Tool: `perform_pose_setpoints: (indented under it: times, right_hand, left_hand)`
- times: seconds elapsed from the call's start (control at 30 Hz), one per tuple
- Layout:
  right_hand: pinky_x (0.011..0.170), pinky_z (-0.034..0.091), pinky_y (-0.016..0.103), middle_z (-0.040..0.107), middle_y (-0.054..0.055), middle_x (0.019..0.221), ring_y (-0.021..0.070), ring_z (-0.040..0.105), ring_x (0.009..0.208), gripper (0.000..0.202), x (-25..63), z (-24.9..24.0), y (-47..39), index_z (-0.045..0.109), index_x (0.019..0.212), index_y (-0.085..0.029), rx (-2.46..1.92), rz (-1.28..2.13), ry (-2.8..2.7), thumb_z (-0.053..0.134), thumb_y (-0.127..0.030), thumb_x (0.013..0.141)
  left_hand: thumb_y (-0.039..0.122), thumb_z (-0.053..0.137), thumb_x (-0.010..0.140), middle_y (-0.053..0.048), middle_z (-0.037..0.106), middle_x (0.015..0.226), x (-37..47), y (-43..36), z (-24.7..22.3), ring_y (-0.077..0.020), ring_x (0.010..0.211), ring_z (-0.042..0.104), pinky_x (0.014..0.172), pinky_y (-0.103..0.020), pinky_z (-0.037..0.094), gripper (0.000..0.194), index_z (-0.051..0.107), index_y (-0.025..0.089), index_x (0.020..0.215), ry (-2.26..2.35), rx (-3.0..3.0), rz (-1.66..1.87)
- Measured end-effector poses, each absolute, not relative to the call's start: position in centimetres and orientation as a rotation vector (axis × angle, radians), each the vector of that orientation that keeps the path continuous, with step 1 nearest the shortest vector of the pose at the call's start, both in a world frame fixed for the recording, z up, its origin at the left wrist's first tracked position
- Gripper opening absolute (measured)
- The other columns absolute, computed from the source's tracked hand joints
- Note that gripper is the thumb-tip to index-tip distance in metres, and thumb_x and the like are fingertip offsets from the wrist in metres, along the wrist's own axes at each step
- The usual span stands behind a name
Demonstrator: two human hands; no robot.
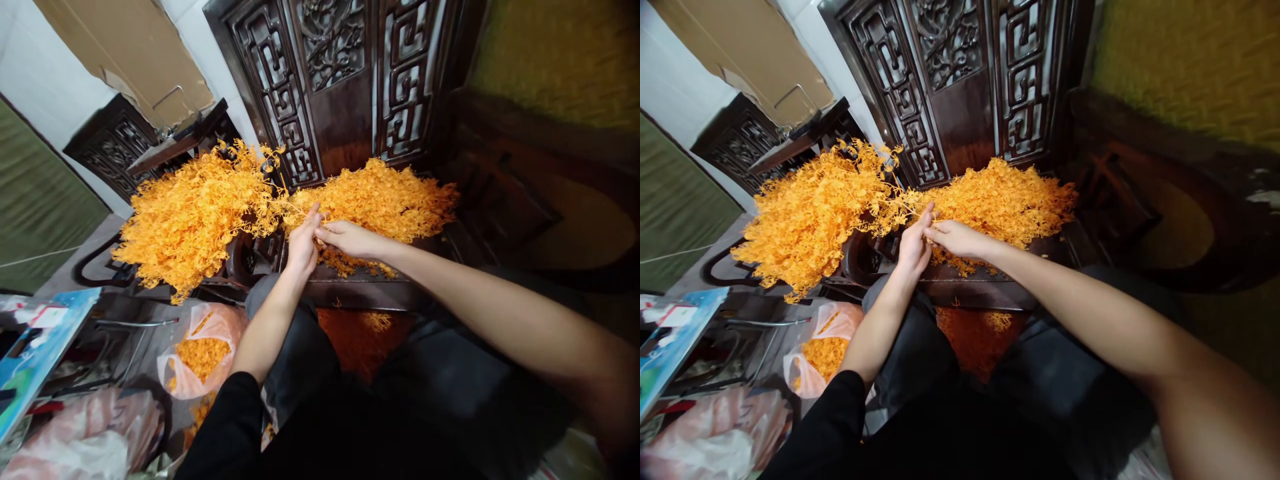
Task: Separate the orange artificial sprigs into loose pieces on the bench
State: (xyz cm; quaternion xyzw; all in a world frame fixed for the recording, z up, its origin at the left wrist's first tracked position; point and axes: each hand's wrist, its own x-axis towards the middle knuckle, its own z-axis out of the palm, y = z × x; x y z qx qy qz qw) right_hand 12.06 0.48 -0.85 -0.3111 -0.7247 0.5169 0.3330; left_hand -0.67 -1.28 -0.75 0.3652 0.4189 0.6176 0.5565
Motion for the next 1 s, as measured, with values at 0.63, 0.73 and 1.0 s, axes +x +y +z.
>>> perform_pose_setpoints:
  times: [0.63,0.73,1.0]
  right_hand:
    - [0.069,0.05,0.031,0.068,0.008,0.081,0.0156,0.059,0.067,0.047,18.7,-0.8,4.1,0.065,0.086,-0.017,-1.006,1.685,-2.364,0.053,-0.062,0.094]
    - [0.085,0.054,0.043,0.071,0.017,0.093,0.027,0.067,0.087,0.047,20.4,-1.9,6.4,0.072,0.096,-0.014,-1.474,0.977,-2.332,0.058,-0.059,0.094]
    - [0.112,0.045,0.051,0.061,0.024,0.142,0.0344,0.062,0.126,0.07,15.8,-0.9,3.9,0.053,0.151,-0.007,-1.229,0.502,-2.02,0.062,-0.049,0.096]
  left_hand:
    - [0.029,0.075,0.09,-0.006,0.077,0.084,-1.0,-1.6,-0.9,-0.0056,0.058,0.061,0.055,-0.018,0.04,0.028,0.074,0.01,0.111,1.102,0.815,1.301]
    - [0.024,0.076,0.088,0.001,0.069,0.071,-2.0,-1.7,-0.6,-0.0038,0.05,0.053,0.051,-0.017,0.034,0.039,0.067,0.012,0.124,1.123,0.83,1.263]
    - [0.031,0.061,0.094,0.009,0.042,0.051,-1.0,-1.9,-1.4,-0.005,0.042,0.033,0.046,-0.019,0.023,0.015,0.062,0.017,0.09,1.161,1.05,1.205]
